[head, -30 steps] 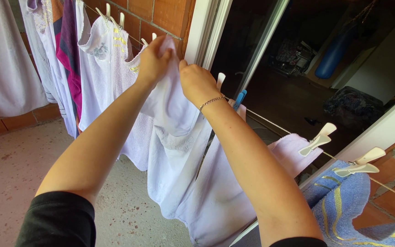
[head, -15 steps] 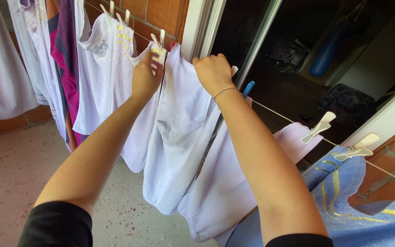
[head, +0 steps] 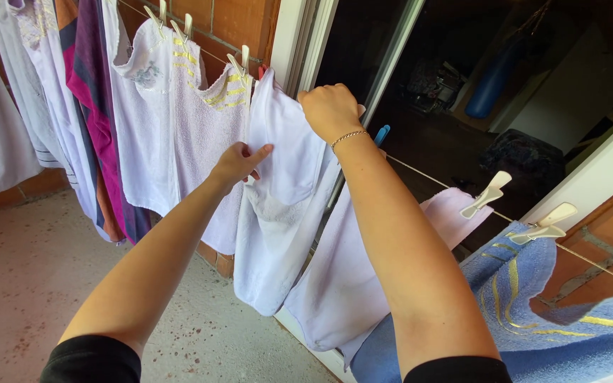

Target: The person takes wet garments from a blue tub, shakes them out, and hangs them on a clothesline using clothespins. Items include a light blue towel, a light blue shirt, a white towel, and a green patterned skirt. The person secures each item with multiple clips along the line.

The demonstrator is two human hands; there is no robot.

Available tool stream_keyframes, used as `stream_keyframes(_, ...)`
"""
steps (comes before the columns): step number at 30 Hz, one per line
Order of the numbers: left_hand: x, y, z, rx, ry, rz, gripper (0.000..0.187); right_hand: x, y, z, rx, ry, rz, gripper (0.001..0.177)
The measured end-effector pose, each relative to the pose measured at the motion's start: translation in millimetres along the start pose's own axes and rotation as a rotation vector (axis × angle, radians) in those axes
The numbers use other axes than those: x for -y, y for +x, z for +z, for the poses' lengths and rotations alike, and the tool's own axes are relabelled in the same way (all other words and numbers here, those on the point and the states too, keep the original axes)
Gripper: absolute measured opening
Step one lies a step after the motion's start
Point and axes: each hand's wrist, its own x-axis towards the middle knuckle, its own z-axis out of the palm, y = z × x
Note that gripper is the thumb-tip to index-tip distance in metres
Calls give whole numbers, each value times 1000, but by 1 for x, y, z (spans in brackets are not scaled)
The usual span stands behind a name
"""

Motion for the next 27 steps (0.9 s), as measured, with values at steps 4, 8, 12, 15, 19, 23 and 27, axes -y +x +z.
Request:
stream_keyframes(4,-4,-14,9,173,119,-13,90,3,-2,9,-25,45,1,11)
stream_keyframes(8,6,-3,14,131,177,-6,68,9,0,32,-124,28,24,10)
stream_keyframes(12,-26,-22,-6,-115,123,92,64,14,-4,14,56,205,96,9)
stream_keyframes(15,-20,11,-13,-256,193,98,83,18,-7,-26,95,312,67,16)
stream_keyframes(19,-5,59,-15,-298,118,134,71,23,-1,-32,92,362,50,19)
stream_keyframes(23,-24,57,-27,-194,-231,179,33,28,-3,-71,189,507,-67,22)
stream_keyframes(27,-26,63,-39,-124,-380,143,33,33,-9,-120,472,548,-160,65)
